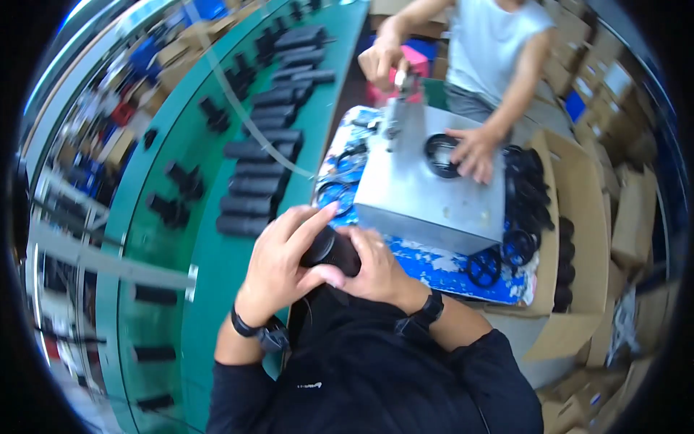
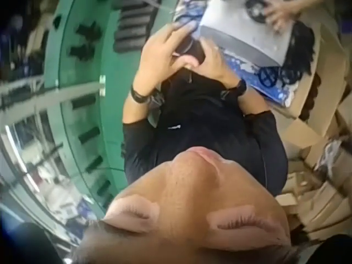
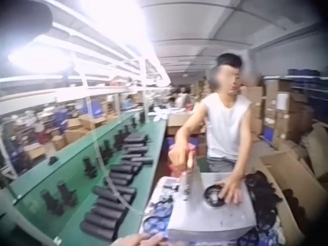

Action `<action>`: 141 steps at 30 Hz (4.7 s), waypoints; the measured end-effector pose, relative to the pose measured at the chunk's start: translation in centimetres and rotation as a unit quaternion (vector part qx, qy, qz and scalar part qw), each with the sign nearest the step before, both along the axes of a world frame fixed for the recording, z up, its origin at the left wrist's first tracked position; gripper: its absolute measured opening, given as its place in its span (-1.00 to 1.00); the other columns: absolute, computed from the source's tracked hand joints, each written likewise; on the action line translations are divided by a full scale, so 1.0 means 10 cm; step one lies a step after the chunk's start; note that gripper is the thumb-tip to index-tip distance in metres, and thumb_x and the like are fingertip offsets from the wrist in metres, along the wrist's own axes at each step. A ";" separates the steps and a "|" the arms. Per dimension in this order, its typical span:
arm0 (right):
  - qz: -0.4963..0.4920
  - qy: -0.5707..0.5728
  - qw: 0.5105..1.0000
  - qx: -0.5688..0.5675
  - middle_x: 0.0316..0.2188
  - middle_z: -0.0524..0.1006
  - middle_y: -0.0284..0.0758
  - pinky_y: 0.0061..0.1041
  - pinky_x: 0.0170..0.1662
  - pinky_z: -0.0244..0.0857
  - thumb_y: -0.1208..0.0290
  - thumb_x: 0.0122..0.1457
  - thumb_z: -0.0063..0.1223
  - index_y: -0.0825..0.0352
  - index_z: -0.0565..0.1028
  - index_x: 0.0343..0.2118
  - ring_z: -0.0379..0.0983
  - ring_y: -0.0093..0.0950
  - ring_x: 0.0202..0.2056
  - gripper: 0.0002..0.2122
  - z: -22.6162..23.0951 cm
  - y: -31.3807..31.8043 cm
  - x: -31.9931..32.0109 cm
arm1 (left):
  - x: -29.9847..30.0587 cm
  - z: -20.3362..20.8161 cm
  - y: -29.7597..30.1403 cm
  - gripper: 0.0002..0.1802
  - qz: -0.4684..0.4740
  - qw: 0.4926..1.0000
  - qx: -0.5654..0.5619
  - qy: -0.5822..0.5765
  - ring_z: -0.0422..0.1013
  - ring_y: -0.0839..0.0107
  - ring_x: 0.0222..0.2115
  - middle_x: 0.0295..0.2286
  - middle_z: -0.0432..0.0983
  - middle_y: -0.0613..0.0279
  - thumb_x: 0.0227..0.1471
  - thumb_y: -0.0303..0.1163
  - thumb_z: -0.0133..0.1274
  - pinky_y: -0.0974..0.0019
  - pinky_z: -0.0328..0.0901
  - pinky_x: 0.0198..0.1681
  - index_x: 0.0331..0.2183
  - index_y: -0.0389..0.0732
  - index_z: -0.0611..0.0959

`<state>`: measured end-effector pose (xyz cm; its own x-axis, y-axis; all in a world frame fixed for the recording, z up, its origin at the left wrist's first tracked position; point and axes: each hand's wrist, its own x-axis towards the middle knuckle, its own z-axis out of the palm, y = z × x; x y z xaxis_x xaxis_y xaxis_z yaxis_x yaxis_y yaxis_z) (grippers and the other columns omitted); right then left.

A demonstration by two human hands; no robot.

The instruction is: Assembling black cylindrical components onto electronic fixtures at a production line.

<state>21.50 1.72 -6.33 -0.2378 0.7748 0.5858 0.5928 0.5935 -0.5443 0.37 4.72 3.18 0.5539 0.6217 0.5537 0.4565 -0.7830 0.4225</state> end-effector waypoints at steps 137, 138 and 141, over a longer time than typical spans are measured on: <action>0.086 0.148 0.979 -0.111 -0.03 0.59 -0.17 -0.38 0.10 0.45 0.34 0.06 0.54 0.37 0.39 0.24 0.58 -0.29 0.02 -0.29 0.30 0.27 -0.14 | -0.47 0.69 0.26 -0.40 0.148 0.976 -0.090 0.135 0.51 0.04 -0.10 -0.09 0.52 0.00 0.20 -0.18 0.30 0.17 0.39 -0.03 0.16 -0.25 0.54; 0.061 0.141 0.981 -0.118 -0.03 0.59 -0.17 -0.38 0.10 0.45 0.34 0.06 0.54 0.37 0.39 0.24 0.58 -0.29 0.02 -0.29 0.37 0.27 -0.06 | -0.26 0.59 0.30 -0.42 0.099 0.988 -0.093 0.078 0.51 0.10 -0.10 -0.07 0.52 0.03 0.22 -0.19 0.29 0.20 0.39 -0.03 0.16 -0.25 0.54; 0.056 0.138 0.931 -0.332 0.12 0.54 -0.20 -0.34 0.18 0.41 0.31 0.08 0.55 0.38 0.32 0.32 0.51 -0.39 0.11 -0.22 0.41 0.16 0.17 | 0.10 0.26 0.37 -0.44 -0.016 0.993 -0.113 -0.035 0.51 0.22 -0.10 -0.04 0.53 0.09 0.26 -0.21 0.25 0.25 0.38 -0.03 0.18 -0.26 0.54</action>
